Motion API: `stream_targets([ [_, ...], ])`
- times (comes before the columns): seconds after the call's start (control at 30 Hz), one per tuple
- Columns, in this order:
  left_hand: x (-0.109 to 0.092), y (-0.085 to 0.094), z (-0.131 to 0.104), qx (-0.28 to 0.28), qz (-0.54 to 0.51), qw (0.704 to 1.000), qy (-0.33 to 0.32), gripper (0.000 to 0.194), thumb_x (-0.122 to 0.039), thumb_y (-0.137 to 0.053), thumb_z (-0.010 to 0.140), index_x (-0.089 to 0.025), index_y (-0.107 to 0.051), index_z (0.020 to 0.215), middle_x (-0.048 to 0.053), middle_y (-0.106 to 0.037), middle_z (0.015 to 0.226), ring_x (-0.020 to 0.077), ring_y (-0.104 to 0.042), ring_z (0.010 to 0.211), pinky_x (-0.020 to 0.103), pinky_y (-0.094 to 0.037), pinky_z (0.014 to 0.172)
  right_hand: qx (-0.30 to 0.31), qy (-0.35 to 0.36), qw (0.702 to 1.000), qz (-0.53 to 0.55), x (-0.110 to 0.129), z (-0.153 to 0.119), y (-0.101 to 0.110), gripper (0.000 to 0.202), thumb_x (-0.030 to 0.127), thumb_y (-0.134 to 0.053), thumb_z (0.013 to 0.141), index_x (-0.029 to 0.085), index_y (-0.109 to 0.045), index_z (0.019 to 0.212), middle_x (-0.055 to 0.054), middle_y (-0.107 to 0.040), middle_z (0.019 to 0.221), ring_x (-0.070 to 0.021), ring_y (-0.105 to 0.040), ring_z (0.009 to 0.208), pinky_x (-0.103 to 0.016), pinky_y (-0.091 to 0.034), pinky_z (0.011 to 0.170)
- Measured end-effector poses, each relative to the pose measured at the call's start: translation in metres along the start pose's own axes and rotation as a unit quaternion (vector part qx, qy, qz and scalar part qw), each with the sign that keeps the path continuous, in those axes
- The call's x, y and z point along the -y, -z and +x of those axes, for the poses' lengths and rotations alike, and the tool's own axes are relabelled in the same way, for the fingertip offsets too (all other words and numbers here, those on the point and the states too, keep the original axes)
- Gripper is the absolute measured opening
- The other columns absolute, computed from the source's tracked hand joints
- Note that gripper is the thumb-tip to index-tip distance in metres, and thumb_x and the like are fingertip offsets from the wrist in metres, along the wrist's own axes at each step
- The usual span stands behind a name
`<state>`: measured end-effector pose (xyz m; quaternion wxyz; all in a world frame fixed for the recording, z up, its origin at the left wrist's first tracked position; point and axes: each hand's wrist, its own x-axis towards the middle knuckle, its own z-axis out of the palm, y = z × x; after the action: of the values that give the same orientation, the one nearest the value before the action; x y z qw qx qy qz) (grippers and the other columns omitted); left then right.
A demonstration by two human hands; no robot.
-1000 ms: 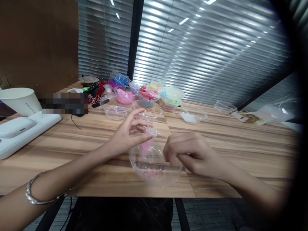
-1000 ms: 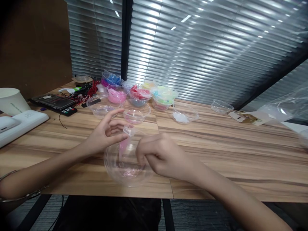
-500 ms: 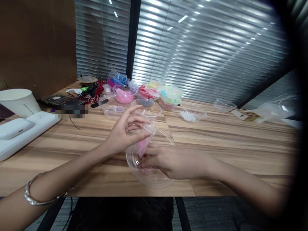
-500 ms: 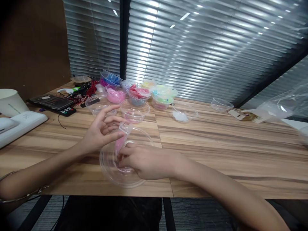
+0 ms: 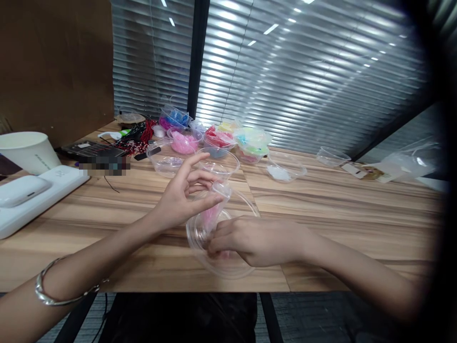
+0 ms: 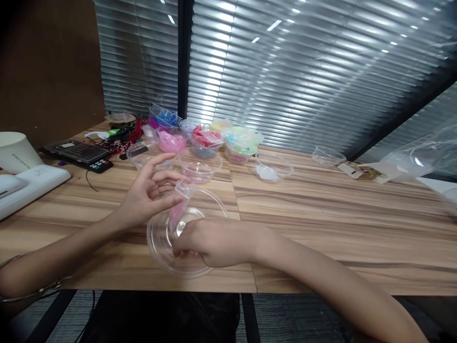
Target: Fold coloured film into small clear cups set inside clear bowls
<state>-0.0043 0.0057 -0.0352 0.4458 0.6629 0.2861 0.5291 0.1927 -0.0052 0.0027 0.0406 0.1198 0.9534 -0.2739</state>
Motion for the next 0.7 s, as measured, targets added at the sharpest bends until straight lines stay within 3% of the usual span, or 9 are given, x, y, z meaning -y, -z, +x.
stream_targets([
  [0.1,0.0,0.0,0.001,-0.002,0.018,1.0,-0.014,0.081,-0.026,-0.078,0.074,-0.024,-0.029,0.139,0.005,-0.068,0.109,0.0168,-0.065,0.099,0.03,-0.051,0.093,0.007,-0.025,0.999,-0.037,-0.002,-0.002,0.001,0.026,0.001,-0.049,0.083,0.017,-0.066,0.095,-0.003,-0.068,0.088,-0.0152,-0.059,0.077,-0.025,-0.044,0.069],
  [0.27,-0.002,0.001,0.0,0.007,0.069,0.996,-0.06,0.082,-0.024,-0.079,0.073,-0.023,-0.03,0.139,0.005,-0.068,0.108,0.0168,-0.065,0.102,0.028,-0.052,0.092,-0.042,-0.08,0.99,-0.112,0.002,-0.009,0.007,0.032,0.006,-0.052,0.086,0.021,-0.063,0.113,-0.005,-0.068,0.105,-0.0175,-0.062,0.089,-0.028,-0.046,0.077],
  [0.43,-0.001,-0.001,-0.003,-0.006,0.107,0.99,-0.093,0.082,-0.023,-0.079,0.073,-0.025,-0.031,0.139,0.004,-0.067,0.108,0.0179,-0.064,0.105,0.029,-0.052,0.092,-0.012,-0.148,0.973,-0.178,0.009,-0.011,0.005,0.024,0.003,-0.05,0.087,0.01,-0.066,0.104,-0.013,-0.069,0.096,-0.0205,-0.065,0.085,-0.031,-0.049,0.076],
  [0.57,-0.001,-0.003,-0.003,-0.027,0.112,0.99,-0.08,0.08,-0.025,-0.079,0.072,-0.024,-0.034,0.138,0.004,-0.066,0.107,0.0186,-0.063,0.106,0.029,-0.053,0.092,-0.025,-0.145,0.985,-0.086,0.015,-0.017,0.0,0.034,-0.001,-0.046,0.086,0.015,-0.066,0.108,-0.008,-0.07,0.095,-0.0166,-0.065,0.079,-0.026,-0.049,0.073],
  [0.7,-0.001,-0.003,-0.002,-0.027,0.121,0.989,-0.08,0.08,-0.026,-0.08,0.072,-0.022,-0.034,0.137,0.004,-0.066,0.105,0.0168,-0.064,0.102,0.028,-0.053,0.091,-0.044,-0.117,0.992,0.02,0.013,-0.022,-0.004,0.04,0.002,-0.047,0.088,0.021,-0.063,0.12,-0.006,-0.07,0.105,-0.0171,-0.065,0.089,-0.026,-0.049,0.077],
])
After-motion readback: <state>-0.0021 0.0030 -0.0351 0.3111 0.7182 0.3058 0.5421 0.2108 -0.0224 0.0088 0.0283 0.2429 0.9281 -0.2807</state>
